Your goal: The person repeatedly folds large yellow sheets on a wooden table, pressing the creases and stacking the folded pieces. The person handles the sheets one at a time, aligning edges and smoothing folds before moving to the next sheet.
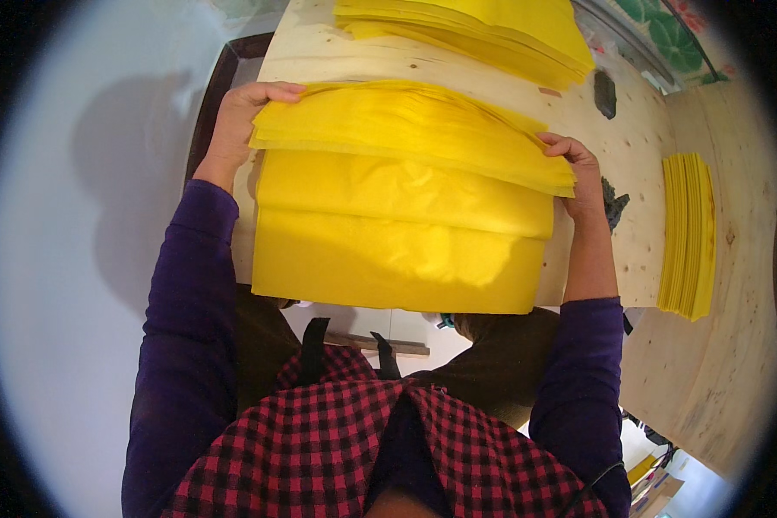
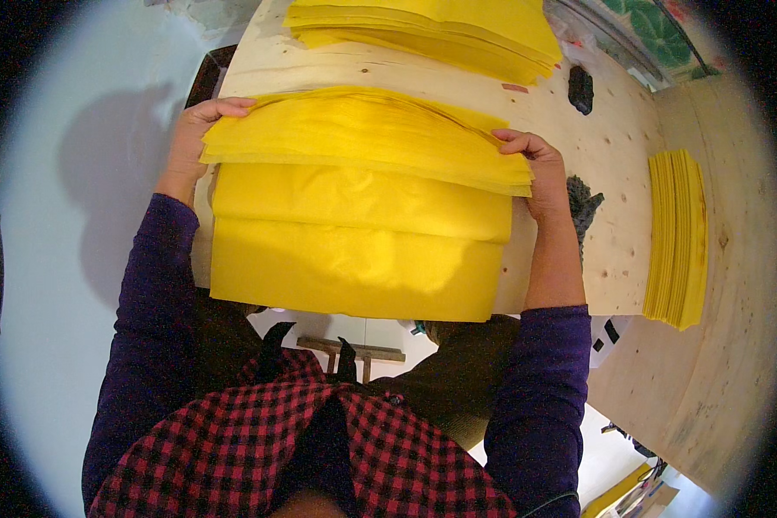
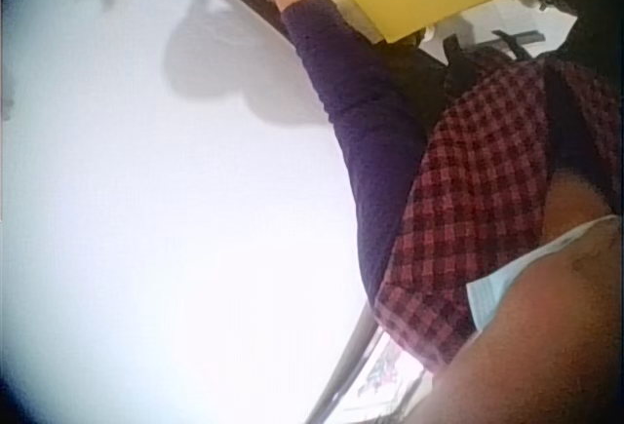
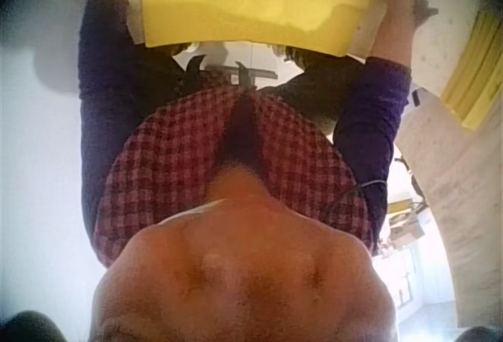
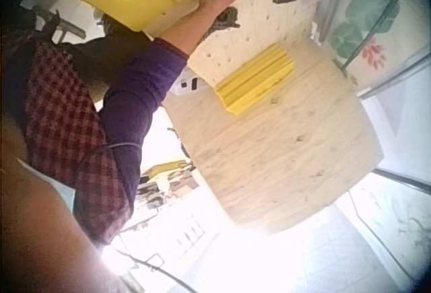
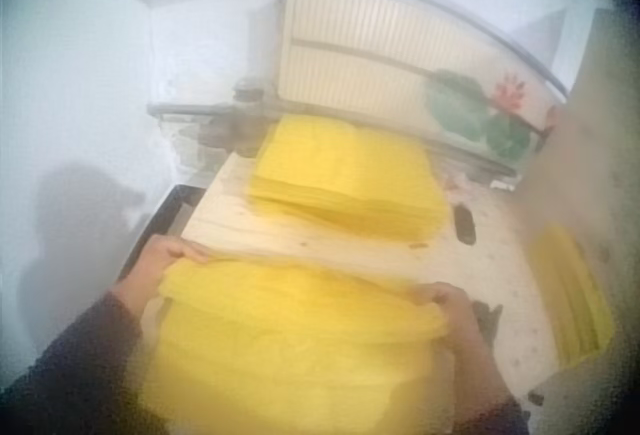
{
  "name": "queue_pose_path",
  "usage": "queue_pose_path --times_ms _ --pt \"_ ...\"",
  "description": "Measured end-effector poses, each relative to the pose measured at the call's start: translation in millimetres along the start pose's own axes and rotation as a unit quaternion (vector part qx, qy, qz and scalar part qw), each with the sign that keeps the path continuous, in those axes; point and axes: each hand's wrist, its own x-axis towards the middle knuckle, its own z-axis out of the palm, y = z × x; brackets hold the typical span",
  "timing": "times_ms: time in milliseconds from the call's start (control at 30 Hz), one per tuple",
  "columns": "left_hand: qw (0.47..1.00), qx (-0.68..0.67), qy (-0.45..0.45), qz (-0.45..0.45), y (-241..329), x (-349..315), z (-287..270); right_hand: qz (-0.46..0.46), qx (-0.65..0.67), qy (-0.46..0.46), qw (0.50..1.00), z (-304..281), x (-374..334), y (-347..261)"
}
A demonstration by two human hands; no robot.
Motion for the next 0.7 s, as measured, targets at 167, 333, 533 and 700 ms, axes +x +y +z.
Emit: queue_pose_path --times_ms 167,333,533,700 --pt "0.997 0.057 0.001 0.056 -3.6 -1.3 1.5 -0.036 -0.057 0.015 0.998 5.3 -1.3 0.6" --pt "0.997 0.048 0.002 0.061 -3.1 -4.7 5.5 -0.036 -0.076 0.011 0.996 5.7 -6.8 -1.5" --pt "0.998 0.028 -0.006 0.054 1.0 -4.5 2.8 -0.039 -0.053 -0.006 0.998 4.0 -5.2 -0.9" --pt "1.0 -0.004 0.011 -0.009 0.7 -5.3 1.5 -0.032 -0.058 0.003 0.998 1.5 -5.3 -1.5"
